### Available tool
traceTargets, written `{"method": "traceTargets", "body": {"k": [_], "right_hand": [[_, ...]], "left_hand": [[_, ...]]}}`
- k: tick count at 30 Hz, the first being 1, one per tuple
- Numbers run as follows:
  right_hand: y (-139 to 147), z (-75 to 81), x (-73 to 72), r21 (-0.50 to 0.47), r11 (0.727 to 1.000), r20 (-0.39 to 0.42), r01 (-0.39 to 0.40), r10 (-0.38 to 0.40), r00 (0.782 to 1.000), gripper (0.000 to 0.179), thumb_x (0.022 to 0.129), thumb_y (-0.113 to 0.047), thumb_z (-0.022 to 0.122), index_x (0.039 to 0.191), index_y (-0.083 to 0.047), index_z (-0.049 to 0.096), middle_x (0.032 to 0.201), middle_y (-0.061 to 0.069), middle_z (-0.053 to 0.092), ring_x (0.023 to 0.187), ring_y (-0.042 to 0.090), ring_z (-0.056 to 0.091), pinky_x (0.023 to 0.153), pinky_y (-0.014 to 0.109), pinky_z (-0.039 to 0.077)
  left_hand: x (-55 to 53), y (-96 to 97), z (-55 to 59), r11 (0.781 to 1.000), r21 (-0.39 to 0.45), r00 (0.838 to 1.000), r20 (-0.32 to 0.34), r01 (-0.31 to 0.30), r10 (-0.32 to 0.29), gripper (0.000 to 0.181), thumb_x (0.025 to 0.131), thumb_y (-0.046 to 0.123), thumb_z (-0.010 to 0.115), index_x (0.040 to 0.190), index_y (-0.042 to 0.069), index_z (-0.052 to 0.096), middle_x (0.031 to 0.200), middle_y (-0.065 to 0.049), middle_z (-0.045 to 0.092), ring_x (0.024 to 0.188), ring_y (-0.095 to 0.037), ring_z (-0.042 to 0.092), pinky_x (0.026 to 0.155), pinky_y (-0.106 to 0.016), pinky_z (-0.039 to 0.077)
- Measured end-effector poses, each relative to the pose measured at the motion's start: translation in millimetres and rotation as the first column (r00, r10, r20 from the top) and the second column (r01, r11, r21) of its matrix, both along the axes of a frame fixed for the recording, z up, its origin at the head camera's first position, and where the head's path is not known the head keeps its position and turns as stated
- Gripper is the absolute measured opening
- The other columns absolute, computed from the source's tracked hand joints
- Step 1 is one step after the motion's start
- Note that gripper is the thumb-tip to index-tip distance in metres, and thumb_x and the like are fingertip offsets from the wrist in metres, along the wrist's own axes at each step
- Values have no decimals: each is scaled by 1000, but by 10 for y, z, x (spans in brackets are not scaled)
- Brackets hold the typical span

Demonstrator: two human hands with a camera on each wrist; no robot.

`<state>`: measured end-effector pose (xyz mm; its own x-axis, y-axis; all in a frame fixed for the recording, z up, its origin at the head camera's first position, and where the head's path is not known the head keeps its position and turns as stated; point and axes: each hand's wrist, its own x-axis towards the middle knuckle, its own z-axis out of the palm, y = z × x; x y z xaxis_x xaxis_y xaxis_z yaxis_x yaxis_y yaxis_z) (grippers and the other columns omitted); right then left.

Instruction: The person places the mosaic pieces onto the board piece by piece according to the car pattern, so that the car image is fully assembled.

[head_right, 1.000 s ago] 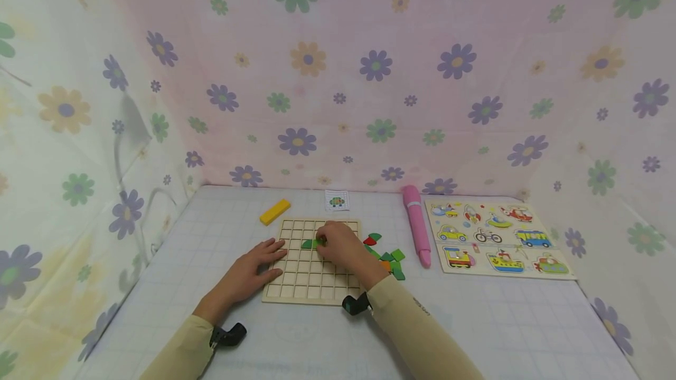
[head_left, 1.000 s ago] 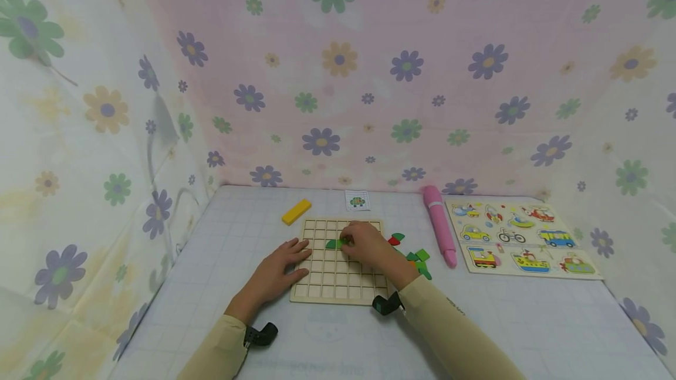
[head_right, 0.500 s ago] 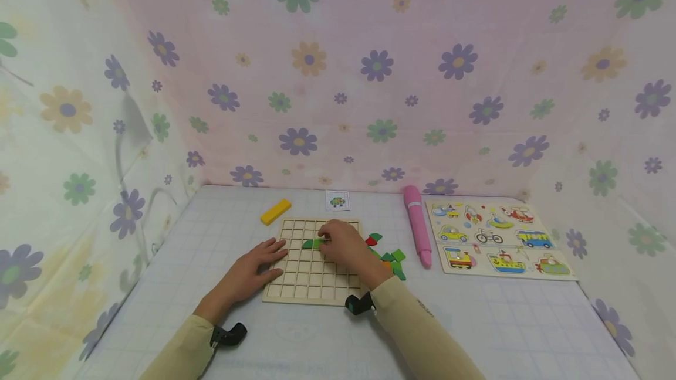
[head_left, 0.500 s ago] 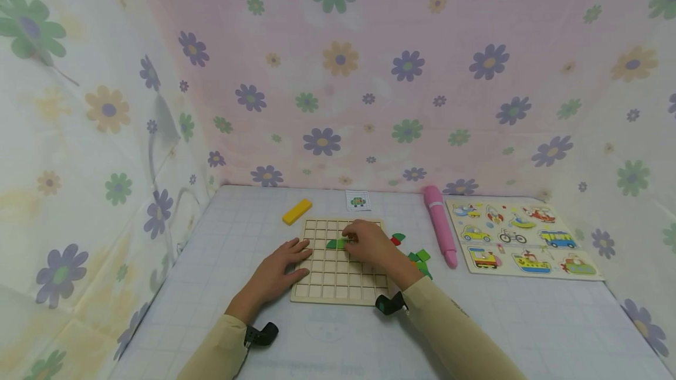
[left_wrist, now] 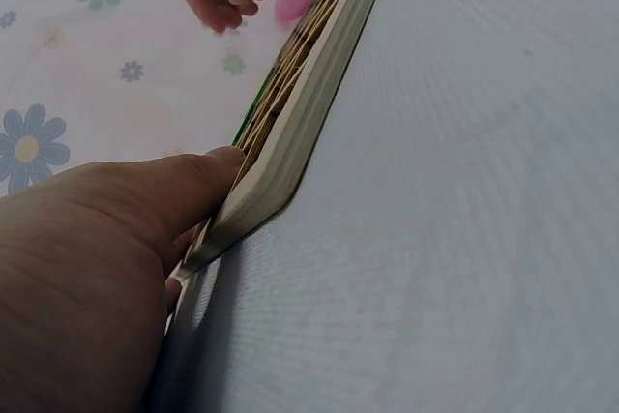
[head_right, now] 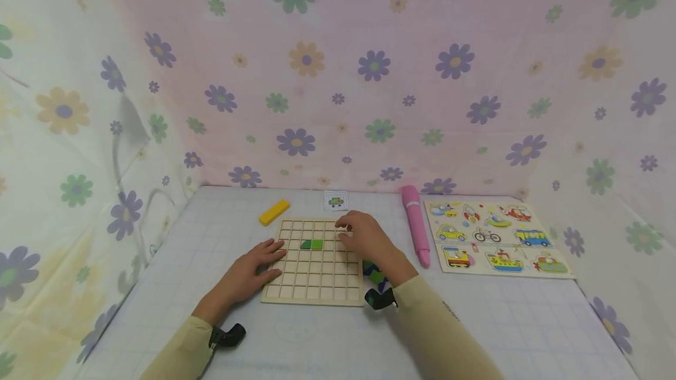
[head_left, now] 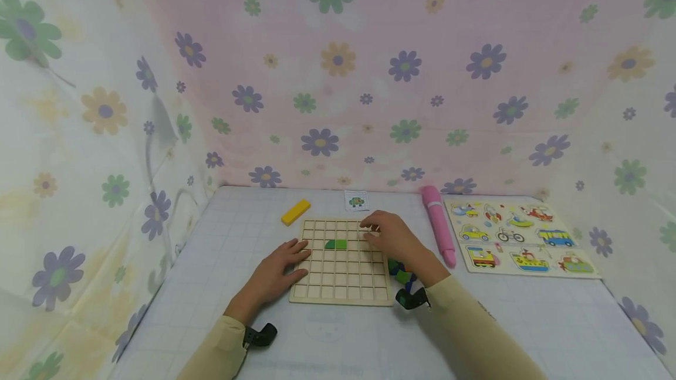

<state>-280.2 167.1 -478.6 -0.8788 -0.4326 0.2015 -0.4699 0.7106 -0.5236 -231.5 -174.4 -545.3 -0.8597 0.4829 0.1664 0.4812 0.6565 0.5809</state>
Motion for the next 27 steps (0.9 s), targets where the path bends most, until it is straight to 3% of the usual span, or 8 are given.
{"method": "traceTargets", "body": {"k": [15,27], "right_hand": [[441,-10,-14,19,996,-34,85,-84,996,20,98,1,74,115,-6,83,114,6,74,96,25,68,89,47,62],[664,-78,-48,65,993,44,100,-103,994,27,101,5,65,115,-8,84,120,12,73,101,29,68,92,49,62]], "left_hand": [[13,6,29,1000,-2,1000,20,-7,7,54,106,32,74,154,12,63,169,0,45,160,-34,31,124,-65,31],[6,13,15,1000,6,1000,7,-1,1,53,107,33,73,154,11,63,168,-2,47,160,-36,31,124,-66,30]]}}
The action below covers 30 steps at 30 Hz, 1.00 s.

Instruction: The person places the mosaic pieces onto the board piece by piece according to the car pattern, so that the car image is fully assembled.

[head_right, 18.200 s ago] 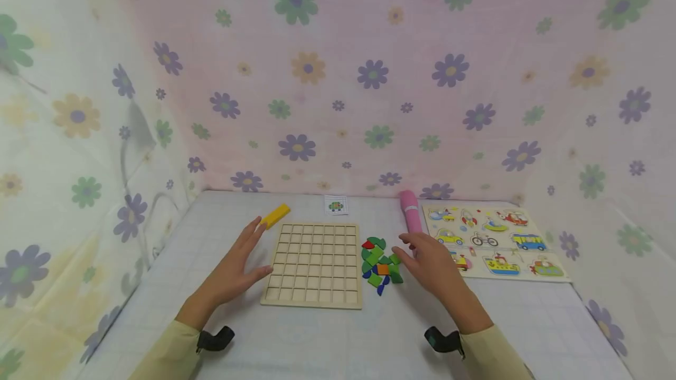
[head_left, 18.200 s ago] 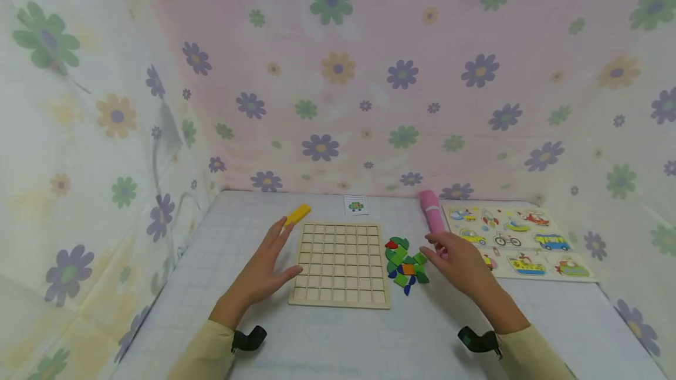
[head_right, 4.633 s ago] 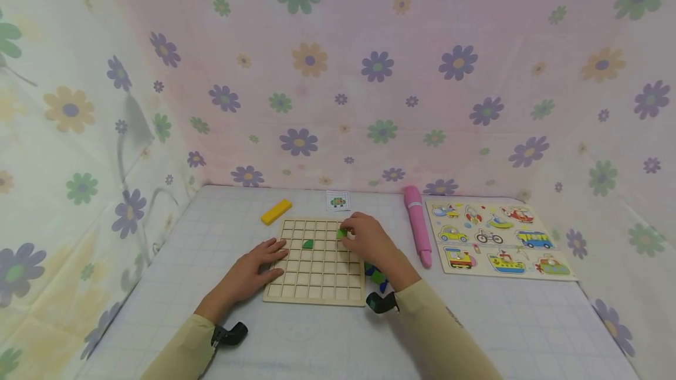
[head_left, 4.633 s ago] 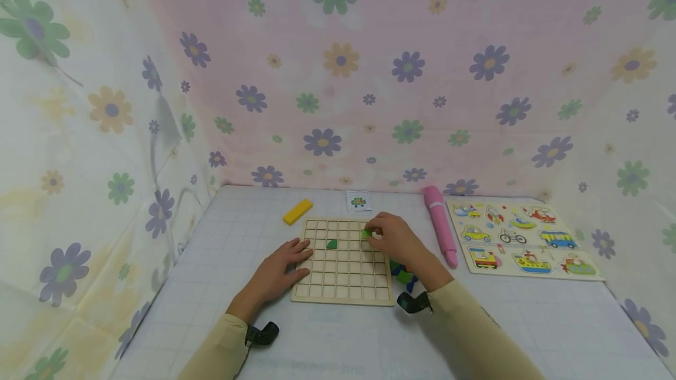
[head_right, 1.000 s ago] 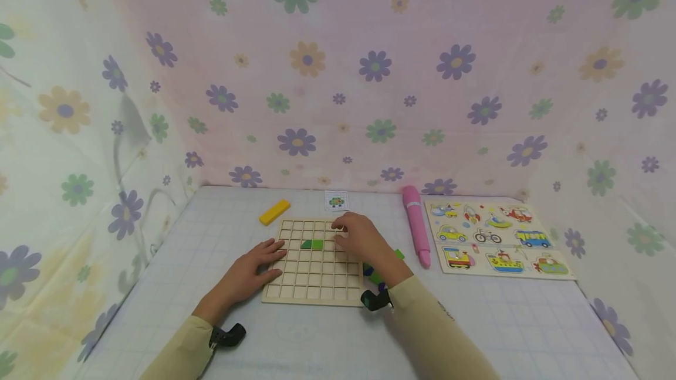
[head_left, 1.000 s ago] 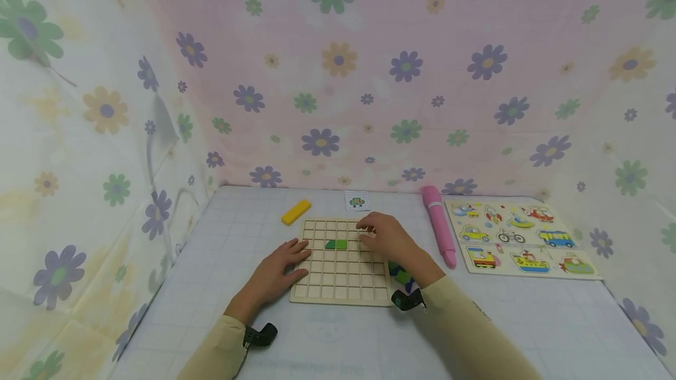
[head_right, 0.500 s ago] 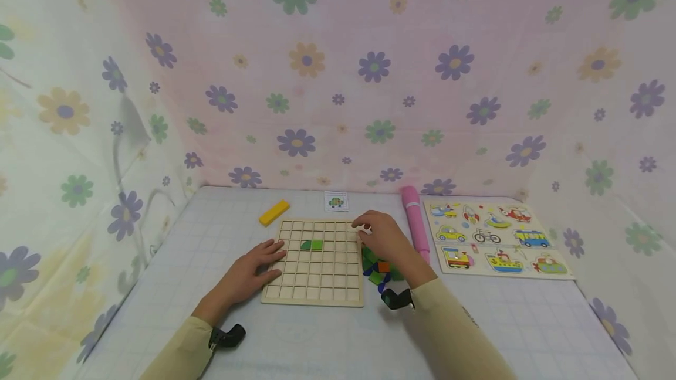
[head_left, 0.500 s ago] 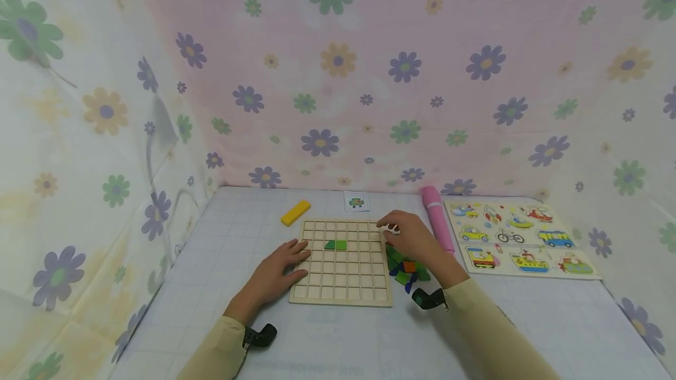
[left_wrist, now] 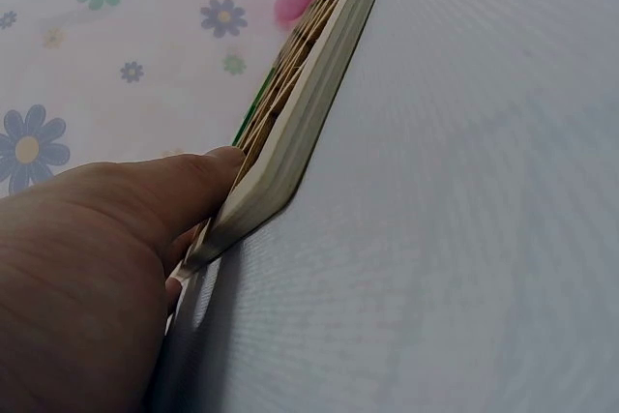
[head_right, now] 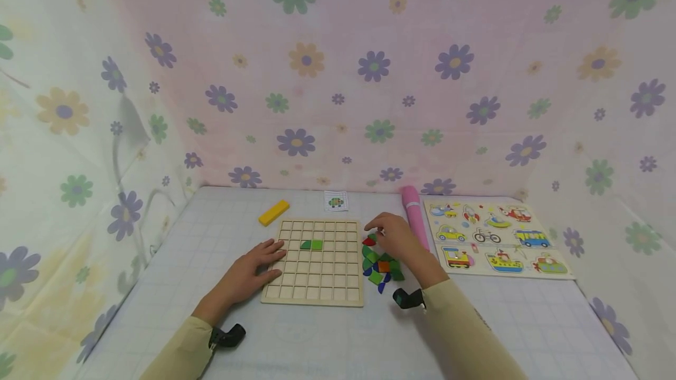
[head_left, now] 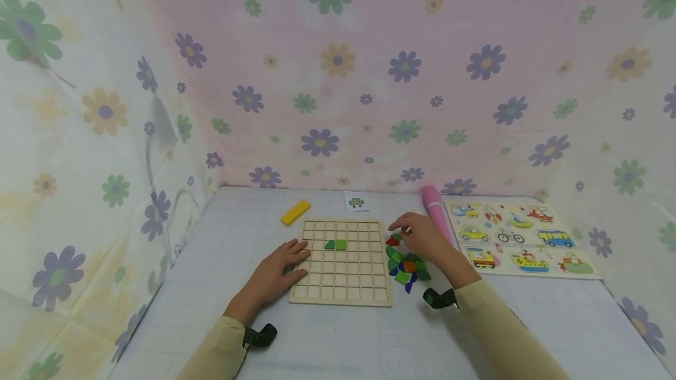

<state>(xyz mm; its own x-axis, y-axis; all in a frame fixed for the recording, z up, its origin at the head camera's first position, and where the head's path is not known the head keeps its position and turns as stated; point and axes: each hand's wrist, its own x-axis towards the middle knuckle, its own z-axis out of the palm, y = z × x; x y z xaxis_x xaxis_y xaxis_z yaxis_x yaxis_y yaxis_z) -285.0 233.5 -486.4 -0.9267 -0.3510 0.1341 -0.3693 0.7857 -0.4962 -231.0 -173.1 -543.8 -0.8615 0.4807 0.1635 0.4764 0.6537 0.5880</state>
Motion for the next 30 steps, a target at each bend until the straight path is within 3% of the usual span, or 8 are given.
{"method": "traceTargets", "body": {"k": [10,18,30], "right_hand": [[24,-117,-32,102,995,65,-6,-1,998,38,98,7,63,124,-11,84,117,10,71,104,29,65,99,51,58],[56,-147,-64,122,992,123,32,-47,991,31,98,1,72,127,-6,81,112,8,70,95,25,60,90,44,60],[74,-139,-34,118,991,113,69,-83,990,27,98,-6,78,125,-1,78,97,6,65,89,25,58,83,40,57]], "left_hand": [[-2,-7,-19,1000,4,1000,-17,6,-6,53,106,32,73,154,10,63,168,-3,47,159,-37,32,123,-66,31],[-9,0,-17,1000,12,1000,-4,6,-6,54,107,34,72,155,12,63,169,-2,46,160,-36,31,124,-66,30],[-16,-14,-30,1000,3,1000,-7,9,-9,54,107,35,72,155,12,63,169,-2,46,160,-35,31,124,-66,30]]}}
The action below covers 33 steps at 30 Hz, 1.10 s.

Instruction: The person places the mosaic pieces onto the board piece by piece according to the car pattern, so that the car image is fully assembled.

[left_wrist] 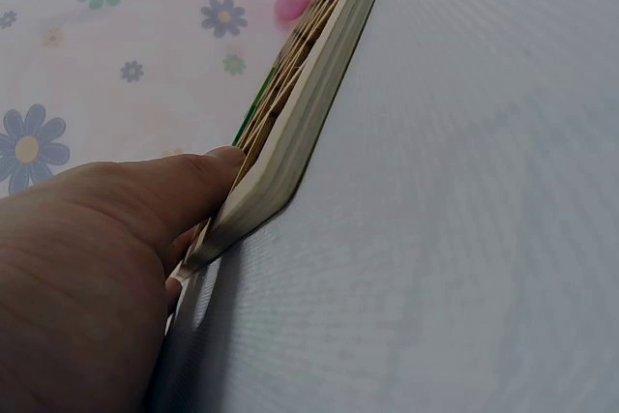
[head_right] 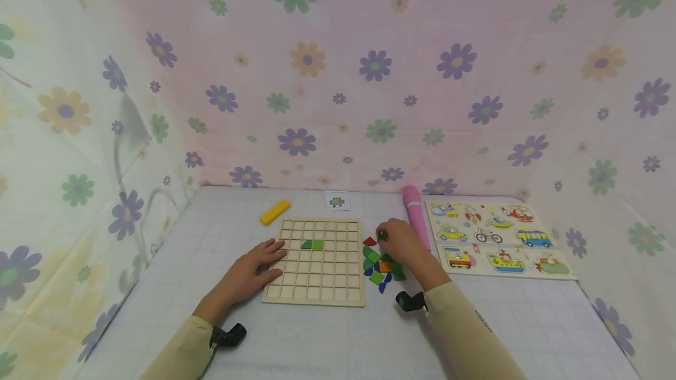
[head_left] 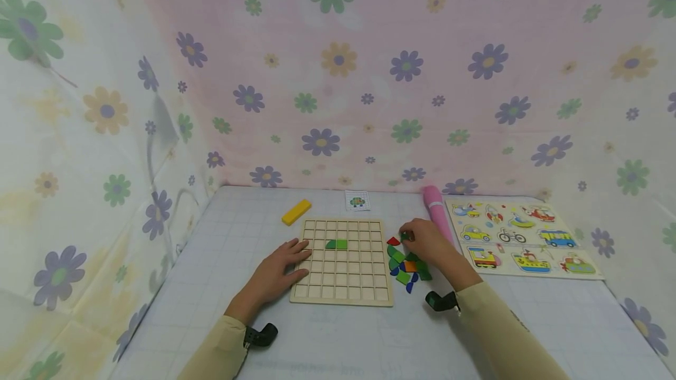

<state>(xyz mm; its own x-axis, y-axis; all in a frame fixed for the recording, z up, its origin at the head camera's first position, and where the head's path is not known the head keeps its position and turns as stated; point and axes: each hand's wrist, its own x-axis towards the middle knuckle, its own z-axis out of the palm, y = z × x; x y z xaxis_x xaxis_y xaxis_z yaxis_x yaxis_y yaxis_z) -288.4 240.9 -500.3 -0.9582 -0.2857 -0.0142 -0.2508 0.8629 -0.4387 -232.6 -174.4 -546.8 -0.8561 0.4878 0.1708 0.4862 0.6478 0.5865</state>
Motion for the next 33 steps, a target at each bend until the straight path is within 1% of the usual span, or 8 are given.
{"method": "traceTargets", "body": {"k": [6,11,16,21,25,33], "right_hand": [[27,-8,19,-15,1000,-9,9,-10,1000,25,97,-7,79,121,0,79,100,8,68,88,25,59,85,43,60],[30,-6,31,-52,998,-14,38,-39,999,30,99,-9,78,127,0,78,109,11,70,93,26,61,89,45,61],[-1,45,68,-92,994,-29,52,-55,998,31,100,-10,76,128,1,77,110,12,71,95,28,61,90,47,60],[-55,91,90,-100,993,-54,59,-64,996,30,100,-12,77,128,0,78,112,11,73,97,28,63,90,46,61],[-108,102,90,-103,993,-80,57,-66,995,30,100,-14,79,127,-2,78,114,11,73,98,28,65,91,47,62],[-230,139,91,-104,994,-106,17,-28,994,30,100,-13,78,128,-3,78,114,10,72,98,26,65,91,46,61]], "left_hand": [[5,3,13,1000,5,1000,-2,1,-1,54,107,35,72,155,11,63,169,-2,46,160,-36,31,123,-67,30],[9,3,21,1000,0,1000,0,0,0,54,106,34,73,155,12,63,169,-2,46,160,-36,31,124,-66,30],[4,-1,11,1000,-11,1000,5,-5,5,54,106,34,73,155,13,62,170,0,44,161,-34,30,125,-65,30],[5,-4,24,1000,-10,1000,18,-4,4,55,106,34,73,156,14,62,171,1,43,161,-32,29,125,-64,29],[4,-6,19,1000,-7,1000,15,-6,6,55,106,34,73,155,13,62,170,1,43,161,-33,29,125,-64,29],[15,-4,16,1000,-2,1000,26,-13,13,54,106,34,74,155,14,63,170,2,44,162,-32,28,126,-64,28]]}}
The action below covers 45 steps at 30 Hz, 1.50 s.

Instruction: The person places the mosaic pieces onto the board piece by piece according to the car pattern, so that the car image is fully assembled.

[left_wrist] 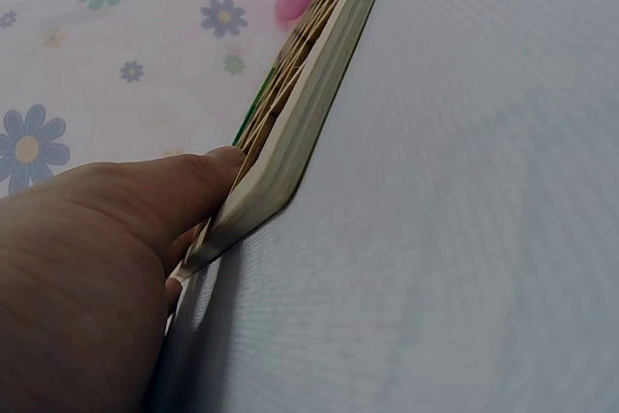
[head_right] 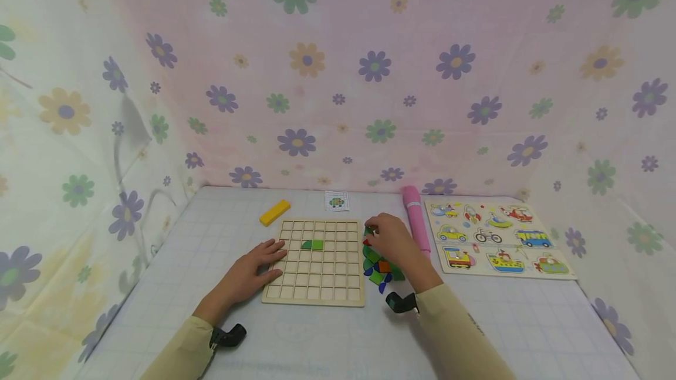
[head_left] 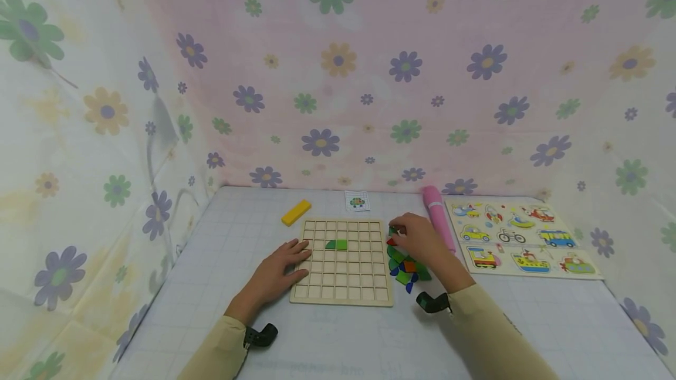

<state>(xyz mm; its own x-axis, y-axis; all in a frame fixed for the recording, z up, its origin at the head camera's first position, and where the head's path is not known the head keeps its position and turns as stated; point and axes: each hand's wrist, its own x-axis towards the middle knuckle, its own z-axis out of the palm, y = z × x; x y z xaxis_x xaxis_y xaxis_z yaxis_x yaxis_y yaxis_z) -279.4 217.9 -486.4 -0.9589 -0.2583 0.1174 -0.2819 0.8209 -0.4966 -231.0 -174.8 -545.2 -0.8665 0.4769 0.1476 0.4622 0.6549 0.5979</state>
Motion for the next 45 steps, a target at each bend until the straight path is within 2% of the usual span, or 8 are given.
{"method": "traceTargets", "body": {"k": [8,21,29,33,38,45], "right_hand": [[-120,34,-7,-12,999,-22,-29,29,999,30,98,-11,80,126,-1,79,113,10,73,98,26,68,92,47,61],[-325,65,-10,-34,997,-20,-62,61,998,26,98,-9,81,122,0,80,108,7,72,94,22,64,86,43,60],[-463,90,20,-53,995,-31,-88,87,996,26,97,-9,81,122,1,80,106,7,72,94,22,66,85,43,61],[-534,98,29,-49,993,-45,-104,102,994,25,97,-9,82,120,-1,80,105,4,72,93,20,65,85,42,60],[-604,99,39,-53,990,-48,-131,128,991,24,97,-8,81,120,-1,80,100,3,70,88,18,61,80,40,57],[-674,49,25,-44,990,-38,-133,132,991,22,96,-8,82,117,-3,81,94,-1,67,83,16,58,74,35,54]], "left_hand": [[2,1,7,1000,0,1000,3,3,-3,54,106,34,73,155,14,62,170,2,43,162,-33,28,126,-64,28],[15,6,17,1000,14,1000,7,-13,13,53,106,33,74,154,14,64,169,2,44,161,-34,29,126,-65,28],[21,16,10,1000,19,1000,-30,-8,9,52,105,33,74,152,11,66,167,-3,48,159,-39,33,123,-68,30],[26,17,25,1000,17,1000,-13,-12,12,53,105,32,75,153,13,65,168,-1,47,160,-36,31,125,-66,29],[24,12,35,1000,9,1000,7,-14,14,53,105,32,75,154,14,64,169,1,45,161,-33,30,126,-64,28],[17,11,36,1000,17,1000,-8,-2,2,52,105,31,75,153,13,65,169,-1,46,160,-35,31,125,-65,29]]}}
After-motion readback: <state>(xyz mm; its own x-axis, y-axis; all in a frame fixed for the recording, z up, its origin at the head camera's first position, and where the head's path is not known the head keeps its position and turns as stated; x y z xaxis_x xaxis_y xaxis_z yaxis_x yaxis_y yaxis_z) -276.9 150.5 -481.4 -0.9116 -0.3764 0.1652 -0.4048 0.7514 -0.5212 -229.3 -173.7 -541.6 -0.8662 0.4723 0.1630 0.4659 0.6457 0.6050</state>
